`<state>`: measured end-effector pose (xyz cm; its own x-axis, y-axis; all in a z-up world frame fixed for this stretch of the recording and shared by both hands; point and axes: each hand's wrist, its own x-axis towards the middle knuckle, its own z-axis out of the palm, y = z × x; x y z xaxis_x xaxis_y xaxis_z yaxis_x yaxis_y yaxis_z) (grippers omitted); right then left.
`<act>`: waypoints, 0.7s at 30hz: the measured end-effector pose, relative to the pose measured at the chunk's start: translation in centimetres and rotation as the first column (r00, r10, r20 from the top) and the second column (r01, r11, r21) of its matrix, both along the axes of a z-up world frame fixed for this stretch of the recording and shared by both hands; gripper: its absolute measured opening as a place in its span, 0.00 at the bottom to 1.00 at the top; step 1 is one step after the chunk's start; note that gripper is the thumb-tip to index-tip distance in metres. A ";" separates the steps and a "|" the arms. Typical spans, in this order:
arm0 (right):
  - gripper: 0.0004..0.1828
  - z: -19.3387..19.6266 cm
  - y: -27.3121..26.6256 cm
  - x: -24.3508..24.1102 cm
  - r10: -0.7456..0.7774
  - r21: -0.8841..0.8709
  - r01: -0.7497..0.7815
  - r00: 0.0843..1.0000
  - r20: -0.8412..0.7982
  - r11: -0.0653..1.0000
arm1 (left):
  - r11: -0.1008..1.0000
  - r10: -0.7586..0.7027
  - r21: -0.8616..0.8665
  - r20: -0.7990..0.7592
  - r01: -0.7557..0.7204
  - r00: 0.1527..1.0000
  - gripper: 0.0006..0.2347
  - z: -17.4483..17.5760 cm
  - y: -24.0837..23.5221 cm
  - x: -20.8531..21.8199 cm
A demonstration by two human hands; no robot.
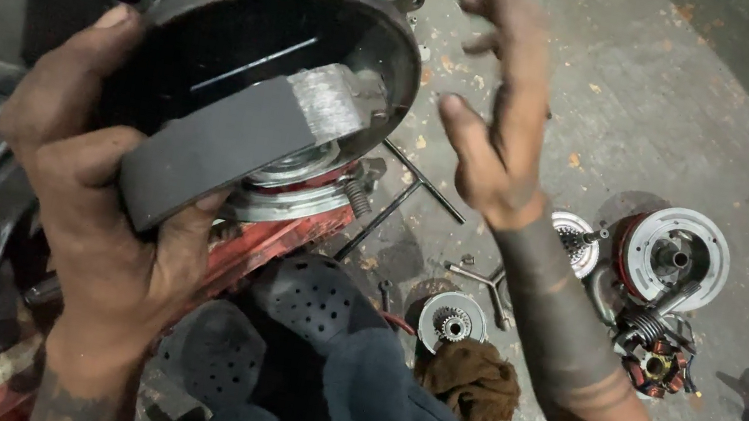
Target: Installing brake shoes and a return spring onto a motorcycle engine hub using pliers
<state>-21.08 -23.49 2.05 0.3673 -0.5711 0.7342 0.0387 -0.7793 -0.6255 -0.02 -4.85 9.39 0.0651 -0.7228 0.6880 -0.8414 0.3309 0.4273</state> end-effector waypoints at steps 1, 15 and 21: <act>0.42 0.8 -0.4 -0.4 0.068 -0.012 -0.070 0.988 -0.141 0.997 | 1.000 -0.005 0.007 0.006 0.005 1.000 0.15 0.0 -0.1 0.0; 0.33 2.2 1.8 1.7 -0.044 -0.001 0.045 0.973 -0.227 0.999 | 0.998 0.060 0.013 0.063 -0.061 0.996 0.16 0.3 -0.5 -0.4; 0.32 1.8 2.8 2.5 -0.103 0.031 0.112 0.969 -0.224 0.993 | 0.988 0.143 0.030 0.166 -0.150 0.976 0.15 -0.2 -0.5 -0.7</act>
<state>-18.53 -20.72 3.88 0.4527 -0.6456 0.6150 -0.1872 -0.7432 -0.6424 -0.68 -5.36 9.18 0.0621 -0.7422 0.6673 -0.9390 0.1832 0.2911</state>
